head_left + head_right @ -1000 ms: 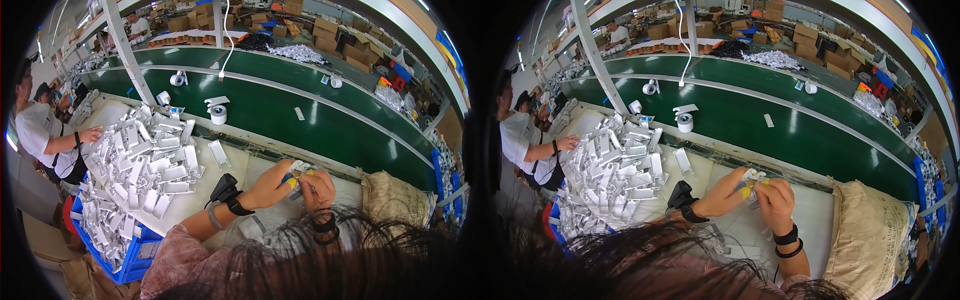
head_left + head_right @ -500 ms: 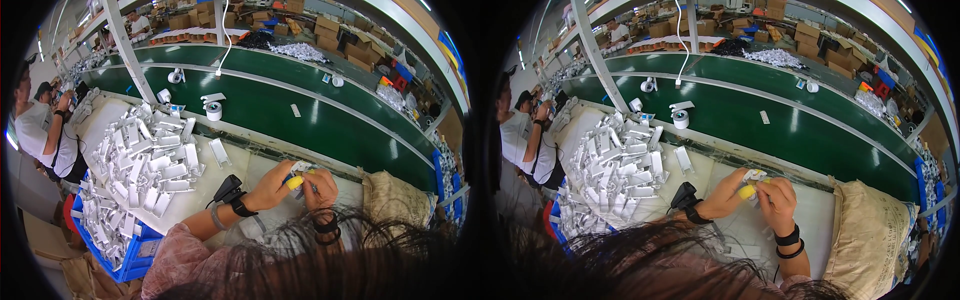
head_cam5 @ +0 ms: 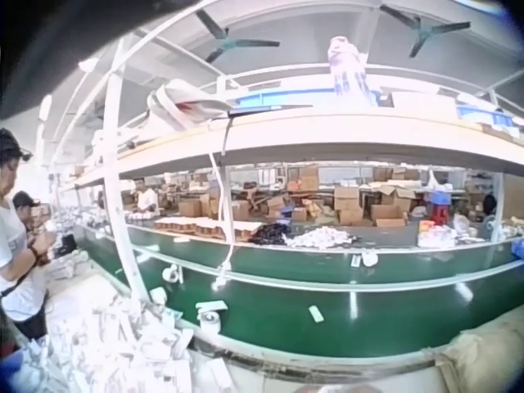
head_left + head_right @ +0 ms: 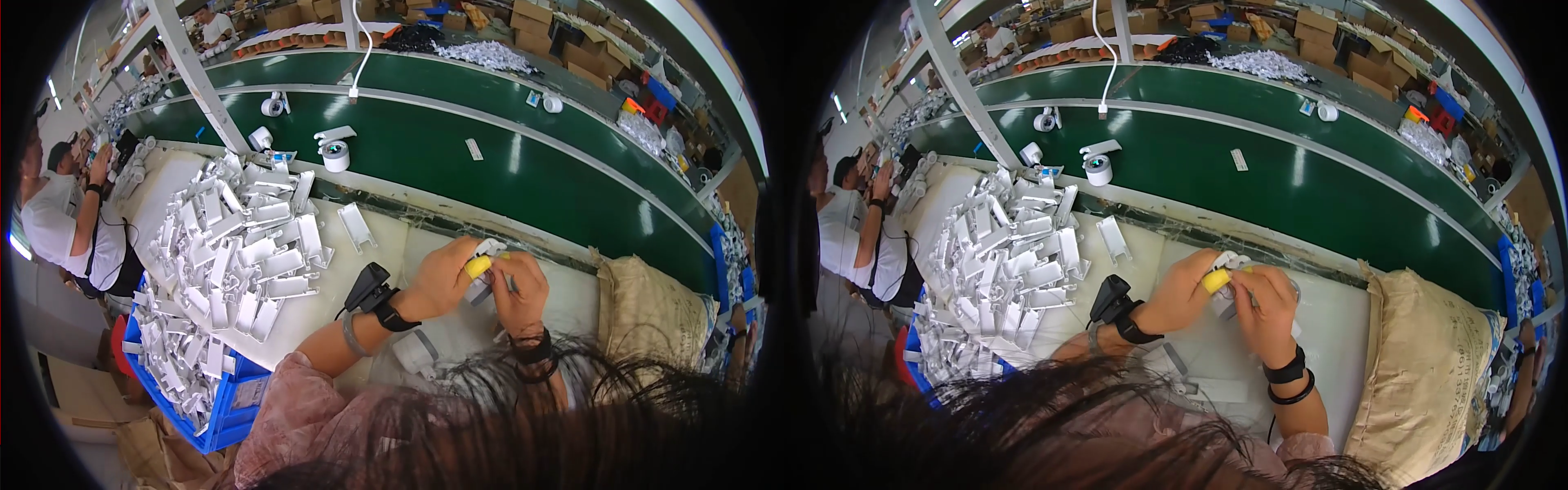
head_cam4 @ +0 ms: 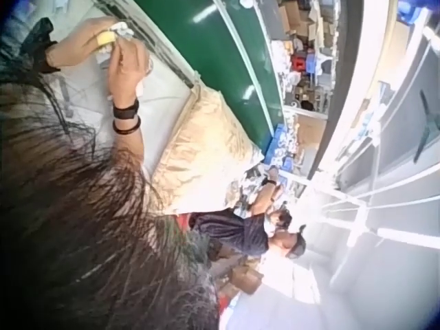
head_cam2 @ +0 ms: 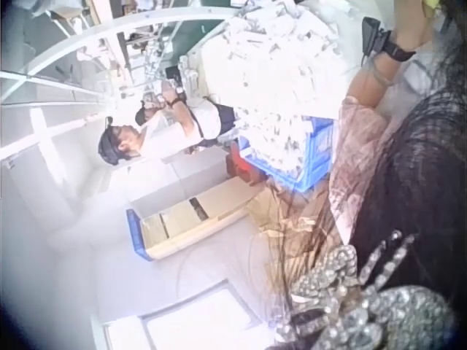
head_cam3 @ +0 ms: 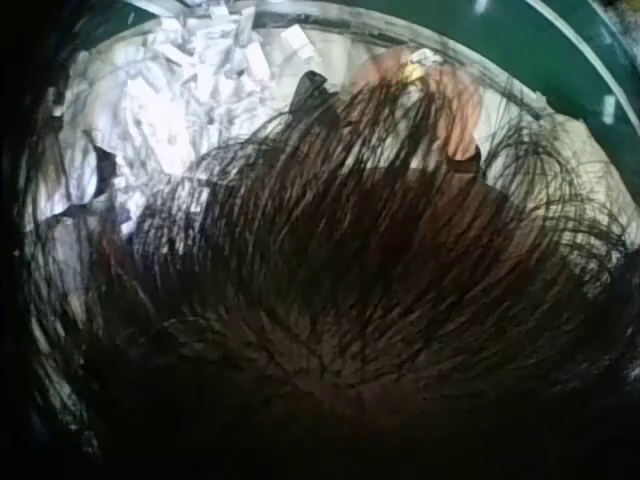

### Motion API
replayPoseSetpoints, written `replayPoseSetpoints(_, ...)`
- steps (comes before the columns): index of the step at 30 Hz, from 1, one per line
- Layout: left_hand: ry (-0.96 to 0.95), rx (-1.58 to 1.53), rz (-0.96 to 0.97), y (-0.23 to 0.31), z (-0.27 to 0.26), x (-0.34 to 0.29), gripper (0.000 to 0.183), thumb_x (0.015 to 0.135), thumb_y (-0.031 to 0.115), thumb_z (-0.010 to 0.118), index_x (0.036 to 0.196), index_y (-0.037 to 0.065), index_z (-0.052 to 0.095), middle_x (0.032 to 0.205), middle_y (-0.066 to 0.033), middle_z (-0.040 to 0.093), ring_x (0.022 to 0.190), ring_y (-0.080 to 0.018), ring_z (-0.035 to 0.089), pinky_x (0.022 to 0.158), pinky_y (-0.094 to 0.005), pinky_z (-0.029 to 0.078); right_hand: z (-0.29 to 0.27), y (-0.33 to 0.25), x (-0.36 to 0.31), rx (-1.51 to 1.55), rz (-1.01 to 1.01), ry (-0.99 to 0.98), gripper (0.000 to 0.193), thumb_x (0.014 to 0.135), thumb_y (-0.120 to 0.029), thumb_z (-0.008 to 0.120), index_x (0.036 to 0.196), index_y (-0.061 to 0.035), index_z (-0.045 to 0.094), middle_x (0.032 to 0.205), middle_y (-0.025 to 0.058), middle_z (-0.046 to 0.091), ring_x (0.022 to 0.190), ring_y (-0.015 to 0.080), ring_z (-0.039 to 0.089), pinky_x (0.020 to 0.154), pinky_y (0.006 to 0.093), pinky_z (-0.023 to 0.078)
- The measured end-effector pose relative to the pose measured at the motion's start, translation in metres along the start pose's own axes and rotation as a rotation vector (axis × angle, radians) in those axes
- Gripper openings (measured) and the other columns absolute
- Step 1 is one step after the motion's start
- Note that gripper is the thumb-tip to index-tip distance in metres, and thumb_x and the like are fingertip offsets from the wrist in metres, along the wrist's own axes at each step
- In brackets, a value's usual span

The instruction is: The person assembles handheld fans by fitting a motor housing to a handle, inserting a battery, and snapping on a back cover before placing the finished fan on the conveyor belt.

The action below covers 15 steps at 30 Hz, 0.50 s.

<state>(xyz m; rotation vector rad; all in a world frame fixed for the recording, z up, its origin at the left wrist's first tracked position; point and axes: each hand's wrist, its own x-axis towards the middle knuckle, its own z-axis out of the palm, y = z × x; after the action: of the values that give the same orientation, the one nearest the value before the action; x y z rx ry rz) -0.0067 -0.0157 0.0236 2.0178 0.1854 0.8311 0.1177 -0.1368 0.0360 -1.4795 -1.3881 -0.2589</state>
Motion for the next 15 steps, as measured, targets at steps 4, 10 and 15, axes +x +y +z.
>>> replayPoseSetpoints(4,-0.086,-0.094,-0.284,-0.015,-0.004,0.012,0.020,0.092,0.012,0.051,0.109,0.003,0.055,0.089,-0.0176,0.060,0.079,-0.0346,0.061,0.069,-0.0410,0.048,-0.012,0.014,0.016,0.006,0.025,-0.129,0.017,0.077,0.000,0.073,0.093,-0.0012,0.068,0.083,0.0120,0.066,0.073,0.0264,0.063,0.065,0.0326,0.050)
replayPoseSetpoints(10,0.368,-0.571,-0.300,-0.064,-0.015,0.036,0.040,0.091,0.008,0.055,0.129,0.004,0.046,0.118,-0.0170,0.054,0.095,-0.0227,0.061,0.079,-0.0312,0.050,-0.045,0.043,0.015,-0.017,0.393,-0.297,0.018,0.085,-0.005,0.070,0.101,0.0025,0.066,0.085,0.0104,0.069,0.070,0.0141,0.066,0.066,0.0265,0.051)
replayPoseSetpoints(15,0.130,0.395,0.018,-0.056,-0.006,0.023,0.051,0.088,0.012,0.062,0.135,0.002,0.045,0.144,-0.0209,0.036,0.131,-0.0351,0.040,0.102,-0.0385,0.040,-0.060,0.057,0.011,-0.066,0.299,-0.420,0.017,0.081,0.003,0.065,0.096,-0.0037,0.069,0.092,0.0113,0.068,0.084,0.0240,0.066,0.071,0.0308,0.052)
